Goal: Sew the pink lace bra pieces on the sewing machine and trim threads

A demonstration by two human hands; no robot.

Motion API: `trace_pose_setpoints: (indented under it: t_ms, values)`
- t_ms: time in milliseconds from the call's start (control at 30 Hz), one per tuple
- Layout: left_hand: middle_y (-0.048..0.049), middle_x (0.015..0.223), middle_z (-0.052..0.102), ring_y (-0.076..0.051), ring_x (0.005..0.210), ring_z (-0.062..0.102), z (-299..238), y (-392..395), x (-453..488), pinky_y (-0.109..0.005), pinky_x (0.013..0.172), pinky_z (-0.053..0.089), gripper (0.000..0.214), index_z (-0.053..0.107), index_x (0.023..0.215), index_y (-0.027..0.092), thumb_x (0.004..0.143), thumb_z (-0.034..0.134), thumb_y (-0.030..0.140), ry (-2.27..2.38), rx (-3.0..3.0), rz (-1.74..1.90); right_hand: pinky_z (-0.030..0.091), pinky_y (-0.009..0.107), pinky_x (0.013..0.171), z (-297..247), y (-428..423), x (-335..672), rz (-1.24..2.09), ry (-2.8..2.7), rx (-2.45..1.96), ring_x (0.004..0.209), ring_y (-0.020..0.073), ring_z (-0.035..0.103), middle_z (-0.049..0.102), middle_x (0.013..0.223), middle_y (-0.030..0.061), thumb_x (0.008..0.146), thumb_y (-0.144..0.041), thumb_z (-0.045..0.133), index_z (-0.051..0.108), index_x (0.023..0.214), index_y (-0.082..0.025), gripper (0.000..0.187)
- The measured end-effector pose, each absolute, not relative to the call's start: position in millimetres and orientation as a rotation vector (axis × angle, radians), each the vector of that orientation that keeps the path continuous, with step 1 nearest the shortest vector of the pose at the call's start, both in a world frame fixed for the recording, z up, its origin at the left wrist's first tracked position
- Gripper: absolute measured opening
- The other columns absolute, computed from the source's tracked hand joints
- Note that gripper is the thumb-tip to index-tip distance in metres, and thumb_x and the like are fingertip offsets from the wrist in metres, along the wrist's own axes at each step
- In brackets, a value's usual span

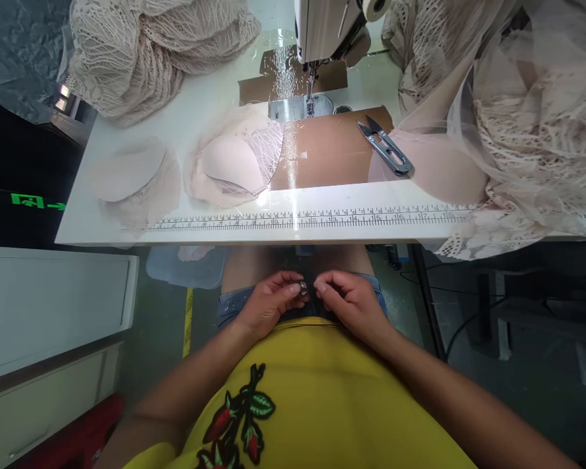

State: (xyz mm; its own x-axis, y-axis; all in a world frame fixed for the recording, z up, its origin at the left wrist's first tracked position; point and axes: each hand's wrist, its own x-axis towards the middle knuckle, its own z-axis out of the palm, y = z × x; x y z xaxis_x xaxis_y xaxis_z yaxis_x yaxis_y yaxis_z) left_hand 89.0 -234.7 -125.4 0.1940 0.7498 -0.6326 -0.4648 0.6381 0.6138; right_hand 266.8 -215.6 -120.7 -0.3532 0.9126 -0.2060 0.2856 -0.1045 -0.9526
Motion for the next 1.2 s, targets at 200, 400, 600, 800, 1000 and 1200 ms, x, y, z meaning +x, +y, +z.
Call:
trace_pose_setpoints:
  t_ms: [200,400,600,800,1000,1200]
  values:
    - [-0.0009,0.068,0.065,-0.008,0.060,0.060,-126.7,-234.4,87.3,-0.019,0.057,0.047,0.030,0.070,0.092,0.015,0.066,0.081,0.025,0.979,0.248,0.786,0.031,0.023,0.048,-119.5,-210.6,259.5,1.953,-0.957,-1.257,0.047,0.0073,0.038,0.048,0.061,-0.0045,0.080,-0.039,0.059,0.053,0.070,-0.019,0.024]
    - [-0.0028,0.076,0.066,-0.005,0.059,0.057,-128.0,-232.6,86.2,-0.017,0.058,0.048,0.028,0.069,0.090,0.015,0.066,0.081,0.021,0.899,0.141,0.782,0.031,0.023,0.047,-130.2,-209.5,260.0,1.886,-0.789,-1.287,0.048,0.0075,0.039,0.054,0.068,-0.0035,0.076,-0.044,0.064,0.057,0.085,-0.019,0.028]
    - [-0.0016,0.076,0.067,-0.007,0.063,0.062,-127.9,-231.0,88.8,-0.019,0.064,0.052,0.030,0.067,0.090,0.015,0.065,0.081,0.022,0.985,0.196,0.854,0.042,0.026,0.062,-132.9,-217.3,262.5,1.885,-1.094,-1.178,0.065,0.0119,0.051,0.060,0.076,-0.0003,0.076,-0.042,0.068,0.063,0.095,-0.019,0.031]
    - [-0.0014,0.074,0.068,-0.011,0.068,0.064,-130.1,-236.6,88.5,-0.024,0.071,0.053,0.040,0.065,0.097,0.015,0.062,0.083,0.024,1.051,0.432,0.891,0.044,0.027,0.059,-133.6,-217.7,257.8,1.928,-1.070,-1.182,0.063,0.0123,0.053,0.061,0.074,-0.0004,0.075,-0.044,0.069,0.063,0.098,-0.019,0.034]
    - [-0.0025,0.074,0.069,-0.013,0.069,0.065,-128.0,-239.5,89.2,-0.025,0.068,0.053,0.039,0.065,0.095,0.014,0.062,0.083,0.025,1.077,0.636,0.911,0.043,0.025,0.055,-133.0,-217.5,256.5,2.057,-0.897,-1.169,0.054,0.0087,0.048,0.056,0.066,-0.0039,0.066,-0.045,0.076,0.060,0.088,-0.019,0.038]
    - [-0.0017,0.071,0.068,-0.013,0.066,0.065,-125.9,-239.4,89.7,-0.026,0.068,0.053,0.036,0.066,0.095,0.013,0.065,0.081,0.028,1.127,0.727,0.929,0.048,0.025,0.059,-136.1,-218.5,257.0,2.131,-0.766,-1.118,0.059,0.0099,0.056,0.060,0.066,-0.0031,0.066,-0.043,0.078,0.058,0.083,-0.019,0.036]
